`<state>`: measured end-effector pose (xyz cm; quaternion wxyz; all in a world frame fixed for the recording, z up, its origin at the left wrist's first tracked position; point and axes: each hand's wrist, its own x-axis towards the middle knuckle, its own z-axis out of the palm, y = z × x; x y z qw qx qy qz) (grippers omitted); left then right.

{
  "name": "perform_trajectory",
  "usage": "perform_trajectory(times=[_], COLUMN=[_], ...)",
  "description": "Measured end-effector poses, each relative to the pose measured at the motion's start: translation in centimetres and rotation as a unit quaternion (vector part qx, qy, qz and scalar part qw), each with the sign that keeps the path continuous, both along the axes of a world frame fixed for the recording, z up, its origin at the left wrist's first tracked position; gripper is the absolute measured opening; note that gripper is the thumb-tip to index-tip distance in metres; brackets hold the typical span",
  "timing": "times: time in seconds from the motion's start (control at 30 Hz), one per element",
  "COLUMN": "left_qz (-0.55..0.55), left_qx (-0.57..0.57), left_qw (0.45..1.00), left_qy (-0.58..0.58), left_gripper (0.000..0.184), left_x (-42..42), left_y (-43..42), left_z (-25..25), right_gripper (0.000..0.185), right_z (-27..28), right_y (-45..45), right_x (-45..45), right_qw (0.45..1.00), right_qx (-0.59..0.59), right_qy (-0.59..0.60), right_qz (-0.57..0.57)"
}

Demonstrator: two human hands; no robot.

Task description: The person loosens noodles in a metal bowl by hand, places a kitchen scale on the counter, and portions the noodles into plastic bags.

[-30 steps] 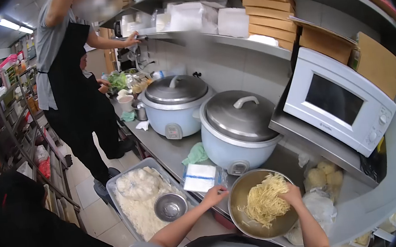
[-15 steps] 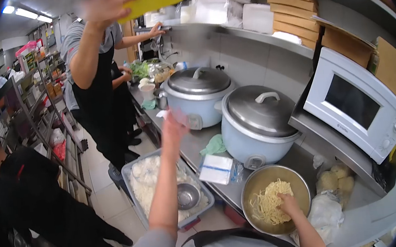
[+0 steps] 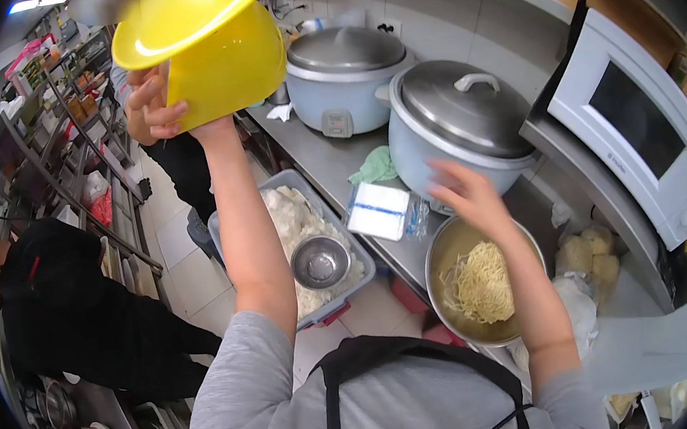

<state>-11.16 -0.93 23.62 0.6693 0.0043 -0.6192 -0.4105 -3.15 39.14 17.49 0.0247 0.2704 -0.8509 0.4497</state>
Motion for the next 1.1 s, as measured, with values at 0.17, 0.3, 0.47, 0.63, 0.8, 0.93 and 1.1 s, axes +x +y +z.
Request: perform_trajectory(times=[0.17, 0.3, 0.47, 0.63, 0.8, 0.93, 1.1], left_qz=[0.448, 0.356, -0.197, -0.692, -0.651, -0.658, -0.585], left_qx=[-0.101, -0.042, -0.026, 0.373, 0.408, 0.43, 0.472], left_qw=[0.882, 0.914, 0.98, 0.61, 0.63, 0.586, 0.618], left_qy=[-0.105, -0.19, -0.008, 0.094, -0.108, -0.196, -0.232], left_gripper=[0.053, 0.052, 0.055, 0.077, 0.051, 0.042, 0.045], left_x=[1.8, 3.6, -0.8, -2.1, -4.4, -6.0, -6.7], left_y=[0.7, 4.1, 3.1, 6.9, 5.2, 2.2, 1.3], left_z=[-2.9, -2.7, -8.4, -10.6, -17.1, -26.2, -33.6], right_gripper=[0.079, 0.081, 0.076, 0.059, 0.058, 0.053, 0.043], right_z=[3.6, 2.3, 0.0, -2.5, -8.3, -16.5, -24.3], right_y=[-18.2, -22.5, -20.1, -14.7, -12.6, -14.6, -18.3], right_x=[0.1, -1.3, -4.8, -10.4, -15.9, -19.7, -24.0], right_qw=[0.893, 0.872, 0.811, 0.801, 0.824, 0.801, 0.767], right_qx=[-0.361, -0.449, -0.501, -0.509, -0.451, -0.442, -0.457], right_qy=[-0.147, -0.108, -0.258, -0.279, -0.313, -0.398, -0.45], right_qz=[0.225, 0.16, 0.157, 0.146, 0.139, 0.069, 0.034])
